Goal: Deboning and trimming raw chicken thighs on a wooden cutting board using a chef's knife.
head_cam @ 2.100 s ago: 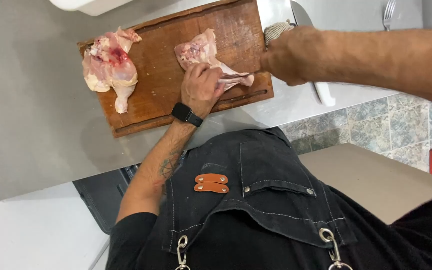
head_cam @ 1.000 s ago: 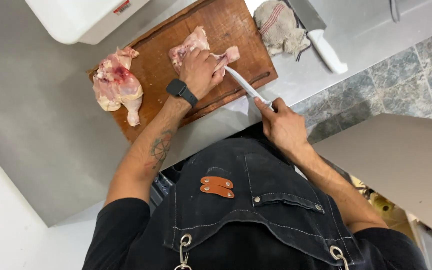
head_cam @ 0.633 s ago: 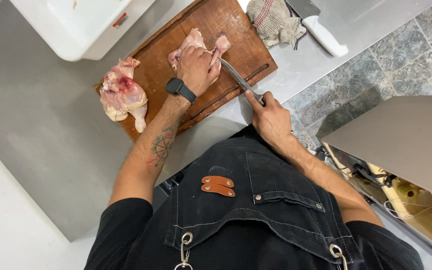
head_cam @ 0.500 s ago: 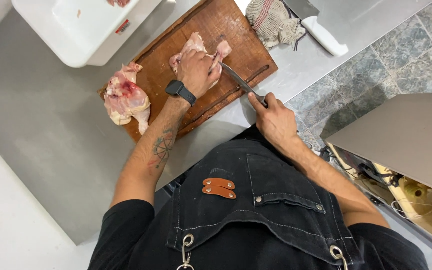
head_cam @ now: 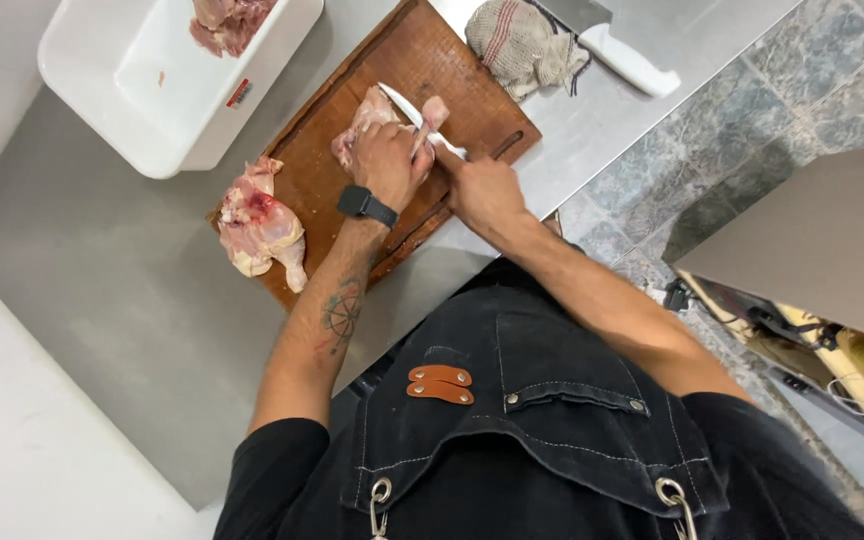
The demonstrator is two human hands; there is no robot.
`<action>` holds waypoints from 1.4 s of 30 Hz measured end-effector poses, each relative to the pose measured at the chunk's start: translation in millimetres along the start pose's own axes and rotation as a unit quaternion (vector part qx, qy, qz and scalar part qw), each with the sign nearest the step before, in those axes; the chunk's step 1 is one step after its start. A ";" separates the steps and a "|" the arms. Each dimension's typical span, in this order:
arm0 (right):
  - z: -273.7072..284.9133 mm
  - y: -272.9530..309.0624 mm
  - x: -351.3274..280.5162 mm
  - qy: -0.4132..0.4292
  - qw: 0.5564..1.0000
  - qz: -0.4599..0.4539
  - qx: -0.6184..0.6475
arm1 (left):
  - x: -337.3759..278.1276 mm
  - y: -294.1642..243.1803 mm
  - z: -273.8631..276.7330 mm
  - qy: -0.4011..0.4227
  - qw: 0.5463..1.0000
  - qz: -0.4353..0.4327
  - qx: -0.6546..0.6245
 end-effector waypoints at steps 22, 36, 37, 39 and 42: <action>56.0 -27.4 -115.6 0.015 0.964 -0.140 0.224 | -23.0 9.4 12.2 0.073 0.981 0.130 -0.125; 26.5 3.6 -125.5 0.003 0.997 -0.055 0.052 | -36.5 -13.8 55.5 0.018 0.978 0.159 -0.131; 24.0 5.2 -125.0 0.003 0.997 -0.056 0.053 | -36.7 -12.8 53.2 0.019 0.978 0.158 -0.131; 19.1 8.1 -125.5 -0.007 0.998 -0.054 0.021 | -38.9 -12.5 49.2 0.000 0.981 0.145 -0.128; 1.5 6.3 -124.2 -0.021 0.999 -0.039 -0.001 | -45.7 -0.6 32.4 -0.024 0.975 0.146 -0.169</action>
Point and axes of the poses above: each hand's wrist, its own x-axis towards the middle knuckle, its own z-axis out of the back of the hand, y = z × x, the point moved 1 cm from there along x, towards the middle knuckle, and after that the axes turned 2 degrees about x, right-handed, at the moved point
